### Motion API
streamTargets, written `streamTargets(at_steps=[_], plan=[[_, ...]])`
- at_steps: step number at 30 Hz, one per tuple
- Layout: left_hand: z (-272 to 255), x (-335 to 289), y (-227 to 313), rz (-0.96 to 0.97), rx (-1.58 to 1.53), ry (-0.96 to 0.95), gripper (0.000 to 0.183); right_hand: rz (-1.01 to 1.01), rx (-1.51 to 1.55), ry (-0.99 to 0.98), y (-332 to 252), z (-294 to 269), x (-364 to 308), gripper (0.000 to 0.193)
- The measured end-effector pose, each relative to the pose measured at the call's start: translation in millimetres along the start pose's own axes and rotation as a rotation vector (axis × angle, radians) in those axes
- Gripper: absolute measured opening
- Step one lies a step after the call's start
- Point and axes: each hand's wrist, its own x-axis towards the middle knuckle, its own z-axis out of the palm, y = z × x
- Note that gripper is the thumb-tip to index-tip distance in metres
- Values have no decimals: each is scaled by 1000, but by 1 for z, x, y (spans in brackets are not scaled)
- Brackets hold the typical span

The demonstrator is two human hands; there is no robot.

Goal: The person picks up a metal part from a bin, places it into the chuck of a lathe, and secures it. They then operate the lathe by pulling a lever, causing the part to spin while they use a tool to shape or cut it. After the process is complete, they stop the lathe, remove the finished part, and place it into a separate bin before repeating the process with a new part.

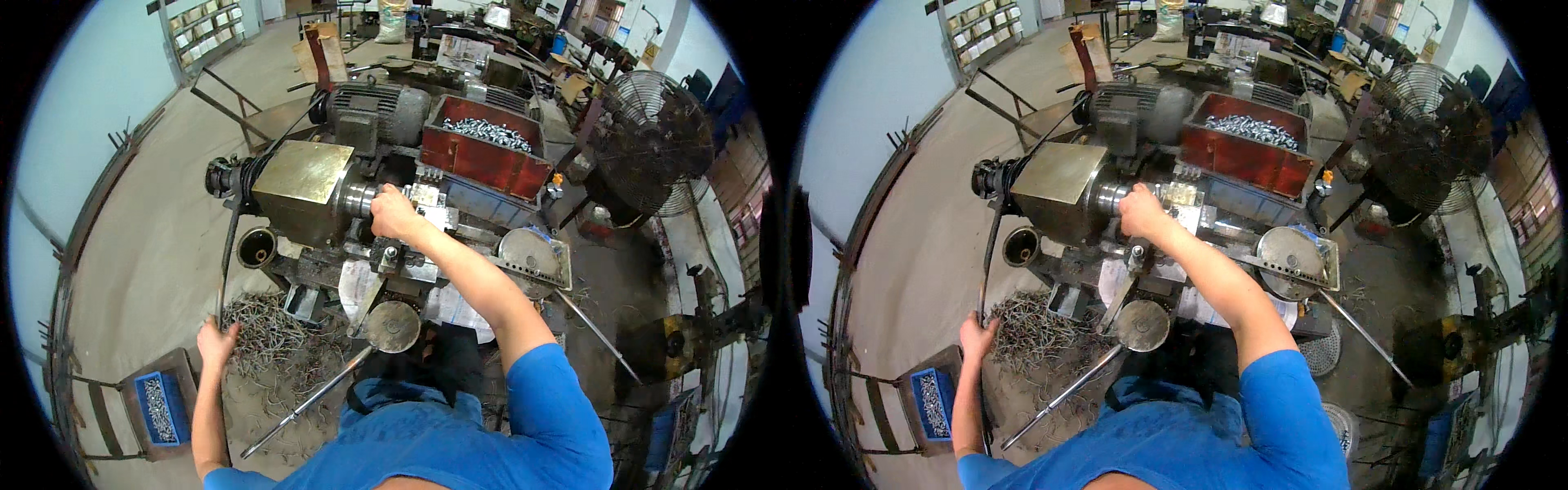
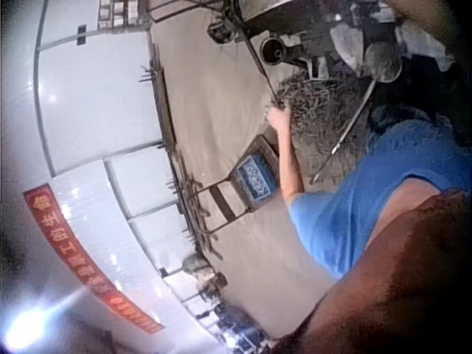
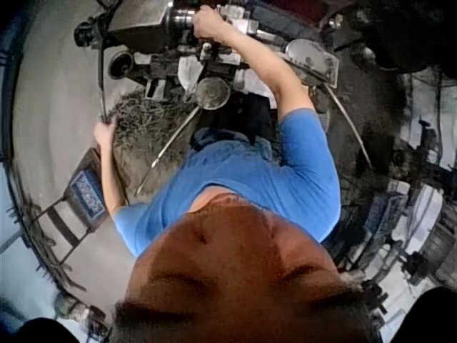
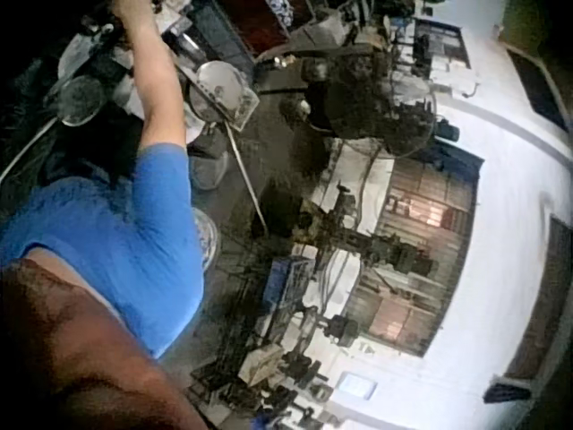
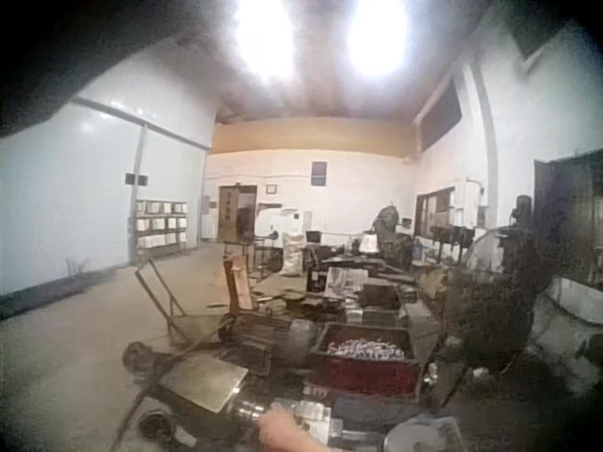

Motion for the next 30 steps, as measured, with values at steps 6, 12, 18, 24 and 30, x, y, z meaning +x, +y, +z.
streamTargets(at_steps=[6,12,18,24,30], plan=[[-4,35,-21,-75,-561,-314,21,-66,-122,211,8,-39,-26,21],[9,40,-34,-85,-572,-281,19,379,-125,400,95,-120,-57,54],[4,30,-35,39,-608,-187,18,327,189,424,101,-129,-149,67],[4,57,-59,-28,-817,-465,24,744,268,419,106,-101,-343,53],[17,86,-85,-107,-718,-483,42,1391,232,219,48,-51,-591,43]])
